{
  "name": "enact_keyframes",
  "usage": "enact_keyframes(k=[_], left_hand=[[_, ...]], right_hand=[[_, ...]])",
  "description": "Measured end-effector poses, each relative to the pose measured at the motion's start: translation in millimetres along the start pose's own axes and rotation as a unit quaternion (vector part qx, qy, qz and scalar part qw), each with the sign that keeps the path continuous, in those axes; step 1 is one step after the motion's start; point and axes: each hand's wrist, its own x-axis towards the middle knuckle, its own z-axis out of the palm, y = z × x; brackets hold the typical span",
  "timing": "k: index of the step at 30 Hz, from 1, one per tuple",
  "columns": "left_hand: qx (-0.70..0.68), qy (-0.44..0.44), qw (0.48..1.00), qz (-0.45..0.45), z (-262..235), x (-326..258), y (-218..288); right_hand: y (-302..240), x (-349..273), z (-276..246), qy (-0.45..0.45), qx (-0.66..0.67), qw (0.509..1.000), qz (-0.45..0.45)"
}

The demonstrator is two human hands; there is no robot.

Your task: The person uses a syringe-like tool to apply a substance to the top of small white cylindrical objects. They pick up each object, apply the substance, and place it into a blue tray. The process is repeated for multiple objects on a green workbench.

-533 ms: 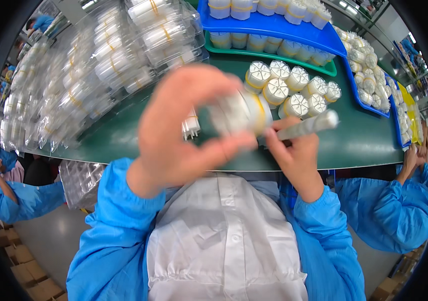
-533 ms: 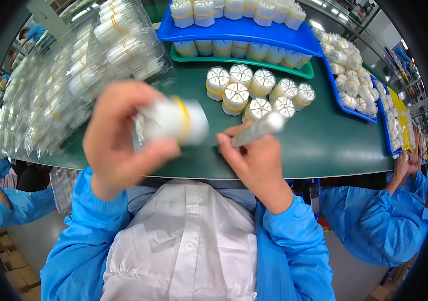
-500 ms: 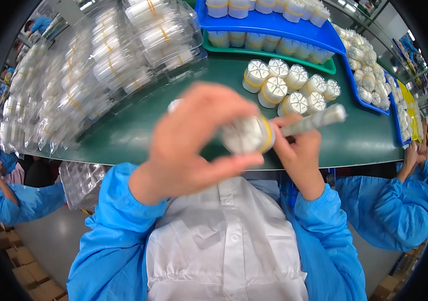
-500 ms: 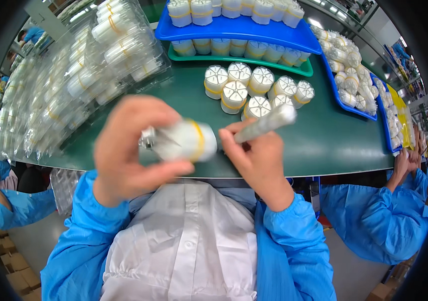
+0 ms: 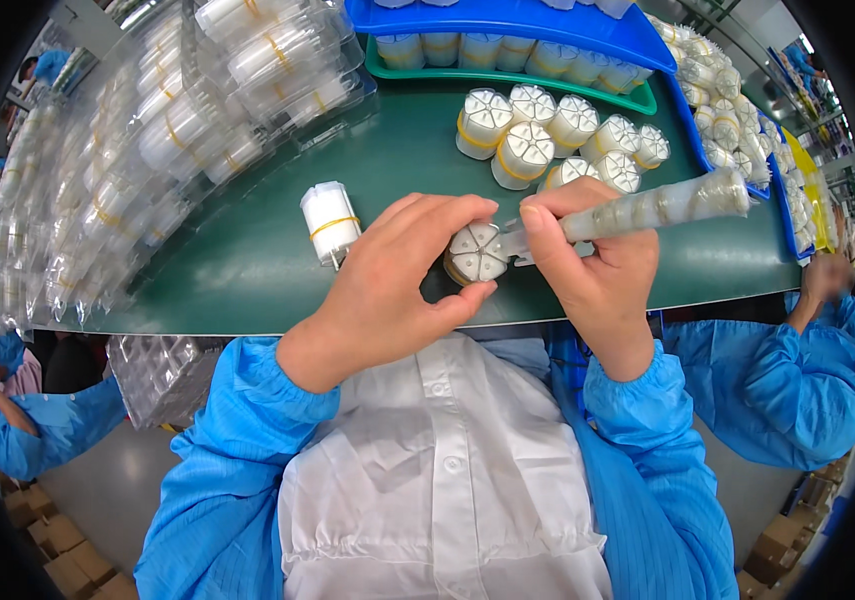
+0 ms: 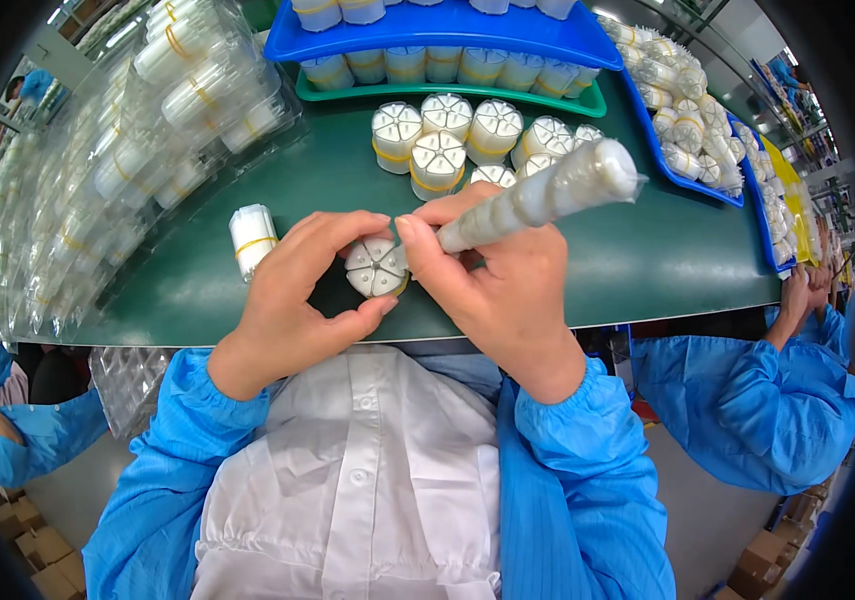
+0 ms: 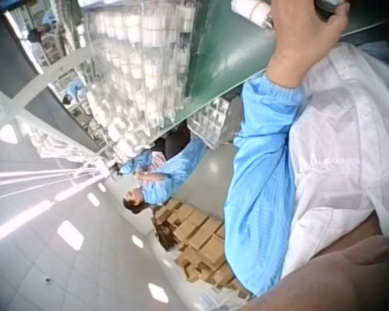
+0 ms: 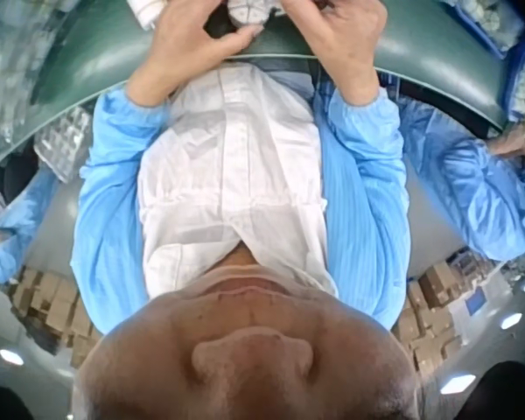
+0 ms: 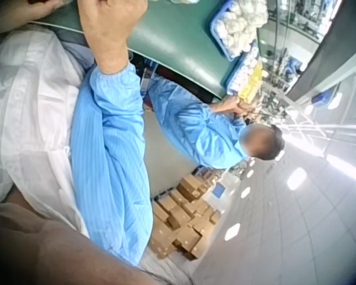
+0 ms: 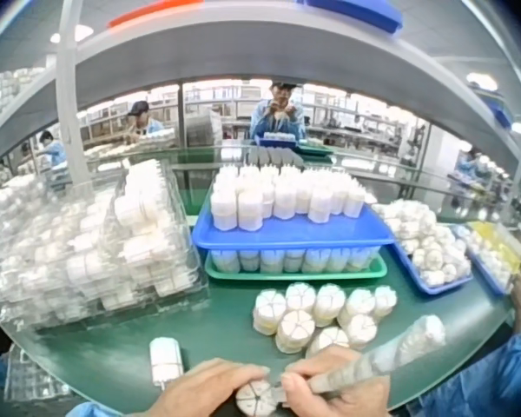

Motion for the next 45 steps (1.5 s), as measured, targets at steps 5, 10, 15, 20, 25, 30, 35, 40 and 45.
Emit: enact_keyframes(k=[5, 10, 15, 20, 25, 30, 35, 40, 45], left_hand=[[0.009, 0.019, 1.0, -0.005, 1, 1, 5], [0.054, 0.008, 0.996, -0.065, 8, -3, 4], [-0.025, 0.021, 0.999, -0.04, 9, -6, 4], [-0.015, 0.005, 0.999, -0.031, 8, -3, 6], [0.044, -0.015, 0.996, -0.07, 5, -1, 8], [-0.025, 0.012, 0.999, -0.036, 8, -5, 3], [-0.037, 0.002, 0.999, -0.021, 7, -5, 3], [0.014, -0.001, 0.999, -0.032, 5, -2, 6], [0.0, 0.01, 0.999, -0.046, 6, -6, 3]], right_hand=[[-3, -1, 4, -0.016, -0.003, 1.0, -0.008], [-4, -1, 1, -0.04, 0.004, 0.999, 0.015], [-2, 3, -3, 0.0, 0.027, 1.0, 0.012], [-2, 5, -2, -0.039, 0.011, 0.998, 0.046], [-2, 3, -1, -0.042, 0.018, 0.998, 0.049], [3, 3, -1, 0.006, 0.028, 1.0, -0.004], [2, 7, -5, -0.046, -0.009, 0.999, -0.007], [2, 3, 2, -0.041, 0.024, 0.998, 0.03], [2, 5, -2, -0.023, 0.044, 0.998, 0.036]])
